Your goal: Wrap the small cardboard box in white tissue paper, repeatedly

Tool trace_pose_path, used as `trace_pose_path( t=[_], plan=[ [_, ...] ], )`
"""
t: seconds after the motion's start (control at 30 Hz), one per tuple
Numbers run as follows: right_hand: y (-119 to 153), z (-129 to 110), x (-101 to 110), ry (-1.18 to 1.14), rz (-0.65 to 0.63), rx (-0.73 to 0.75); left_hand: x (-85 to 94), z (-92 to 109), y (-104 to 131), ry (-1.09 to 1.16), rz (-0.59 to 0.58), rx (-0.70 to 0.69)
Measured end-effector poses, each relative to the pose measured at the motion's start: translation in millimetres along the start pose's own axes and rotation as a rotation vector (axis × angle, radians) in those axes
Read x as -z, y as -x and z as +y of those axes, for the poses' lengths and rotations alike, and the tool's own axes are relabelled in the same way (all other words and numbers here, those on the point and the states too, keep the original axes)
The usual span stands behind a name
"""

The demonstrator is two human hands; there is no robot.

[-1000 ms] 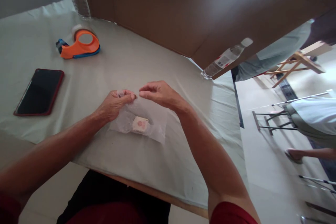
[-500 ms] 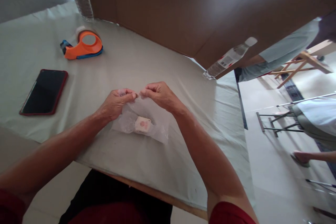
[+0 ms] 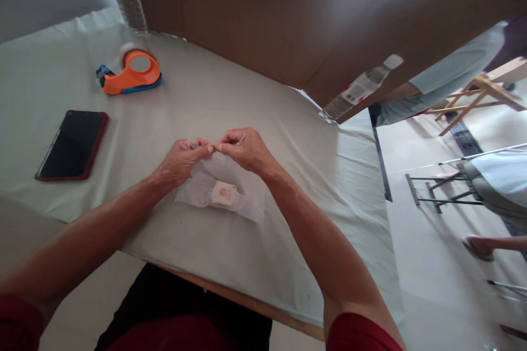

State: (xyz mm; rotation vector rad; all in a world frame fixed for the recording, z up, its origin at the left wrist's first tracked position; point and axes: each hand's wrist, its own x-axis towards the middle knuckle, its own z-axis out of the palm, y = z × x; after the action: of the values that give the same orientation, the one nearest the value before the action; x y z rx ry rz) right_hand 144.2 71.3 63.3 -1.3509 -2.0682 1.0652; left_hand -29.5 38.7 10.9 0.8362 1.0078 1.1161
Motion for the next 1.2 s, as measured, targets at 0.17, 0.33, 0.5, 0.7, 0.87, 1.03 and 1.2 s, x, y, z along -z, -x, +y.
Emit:
trace_pose_path(
  t=[0.17,0.33,0.5,0.7,0.87,1.03,1.2],
  plan=[
    [9.9,11.6,21.5,-0.014,0.075,-0.018,13.8,4.2,-5.3,0.051,-0.052,-0.026],
    [29.1,34.6,40.0,-0.101,0.054,-0.144,24.5,3.5,-5.6,-0.212,-0.055,0.006],
    [41.3,58.0,42.2,-0.219,0.183,-0.203,24.1,3.6,-1.0,-0.34,0.033,-0.047],
    [43.9,79.2,34.0,-0.241,0.378,-0.134,22.0,-1.0,-5.7,-0.519,0.115,-0.099],
    [36.3,91.2,29.6,-0.066,0.47,-0.15,23.2,-0.4,-9.7,-0.636,0.229,-0.151],
    [62.2,75.1,29.9,0.087,0.63,-0.07,20.9,28.9,22.8,-0.931,0.19,-0.269],
    [123.4,40.2,17.6,-0.035,0.191,0.036,19.9,35.0,63.2,-1.069,-0.078,-0.112]
  ],
)
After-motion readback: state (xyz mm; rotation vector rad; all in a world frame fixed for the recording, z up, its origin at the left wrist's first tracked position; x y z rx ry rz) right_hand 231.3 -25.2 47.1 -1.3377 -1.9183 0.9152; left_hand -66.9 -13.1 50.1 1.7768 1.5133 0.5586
